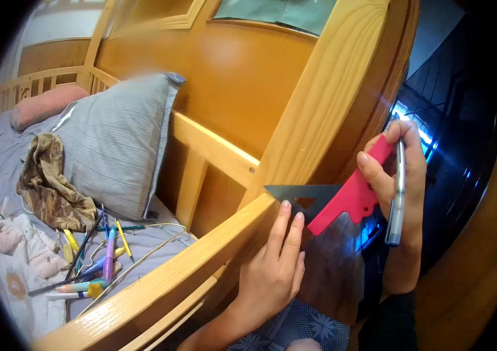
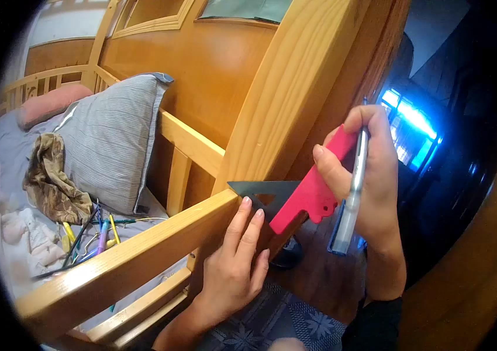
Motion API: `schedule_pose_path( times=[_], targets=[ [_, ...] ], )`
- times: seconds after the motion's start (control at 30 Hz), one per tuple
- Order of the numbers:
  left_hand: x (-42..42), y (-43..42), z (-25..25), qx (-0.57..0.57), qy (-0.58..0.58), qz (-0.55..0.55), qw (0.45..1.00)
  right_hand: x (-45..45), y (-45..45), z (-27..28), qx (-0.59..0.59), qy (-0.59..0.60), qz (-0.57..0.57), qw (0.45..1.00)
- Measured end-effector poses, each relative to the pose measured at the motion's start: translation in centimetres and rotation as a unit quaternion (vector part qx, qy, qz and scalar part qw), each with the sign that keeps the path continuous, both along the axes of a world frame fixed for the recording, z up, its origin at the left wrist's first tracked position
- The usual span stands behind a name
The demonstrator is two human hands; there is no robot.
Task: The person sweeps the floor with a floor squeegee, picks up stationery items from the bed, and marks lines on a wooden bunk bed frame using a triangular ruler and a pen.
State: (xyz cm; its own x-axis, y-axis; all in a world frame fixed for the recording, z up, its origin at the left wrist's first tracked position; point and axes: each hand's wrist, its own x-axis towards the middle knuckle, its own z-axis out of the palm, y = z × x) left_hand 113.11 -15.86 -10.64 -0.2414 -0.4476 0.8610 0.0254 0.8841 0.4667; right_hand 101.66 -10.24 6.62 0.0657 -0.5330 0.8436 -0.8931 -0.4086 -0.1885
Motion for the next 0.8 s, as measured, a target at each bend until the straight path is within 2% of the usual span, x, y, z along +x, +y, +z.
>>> schedule_pose_path(
  times=[0.23,0.27,0.3,0.4,0.57,0.8],
  targets=[
    [-0.4,0.2,-0.2,-0.014,0.007,0.018,1.000,-1.2,1.5,-4.6,-0.130,-0.084,0.012,0.988],
    [-0.7,-0.1,-0.4,-0.052,0.002,0.075,0.996,-1.8,1.4,-5.6,-0.153,-0.070,0.018,0.986],
    [-0.8,-0.2,-0.6,-0.090,-0.003,0.132,0.987,-2.1,1.5,-6.7,-0.157,-0.106,0.017,0.982],
    [-0.2,0.6,-0.1,-0.080,-0.068,0.172,0.979,-3.1,1.1,-9.2,-0.197,-0.143,0.050,0.969],
    [-0.2,1.0,0.3,-0.053,-0.082,0.141,0.985,-3.0,0.0,-10.2,-0.215,-0.179,0.084,0.956],
    [-0.4,0.5,0.6,-0.027,-0.052,0.134,0.989,-2.6,-1.0,-8.2,-0.196,-0.197,0.093,0.956]
  ],
)
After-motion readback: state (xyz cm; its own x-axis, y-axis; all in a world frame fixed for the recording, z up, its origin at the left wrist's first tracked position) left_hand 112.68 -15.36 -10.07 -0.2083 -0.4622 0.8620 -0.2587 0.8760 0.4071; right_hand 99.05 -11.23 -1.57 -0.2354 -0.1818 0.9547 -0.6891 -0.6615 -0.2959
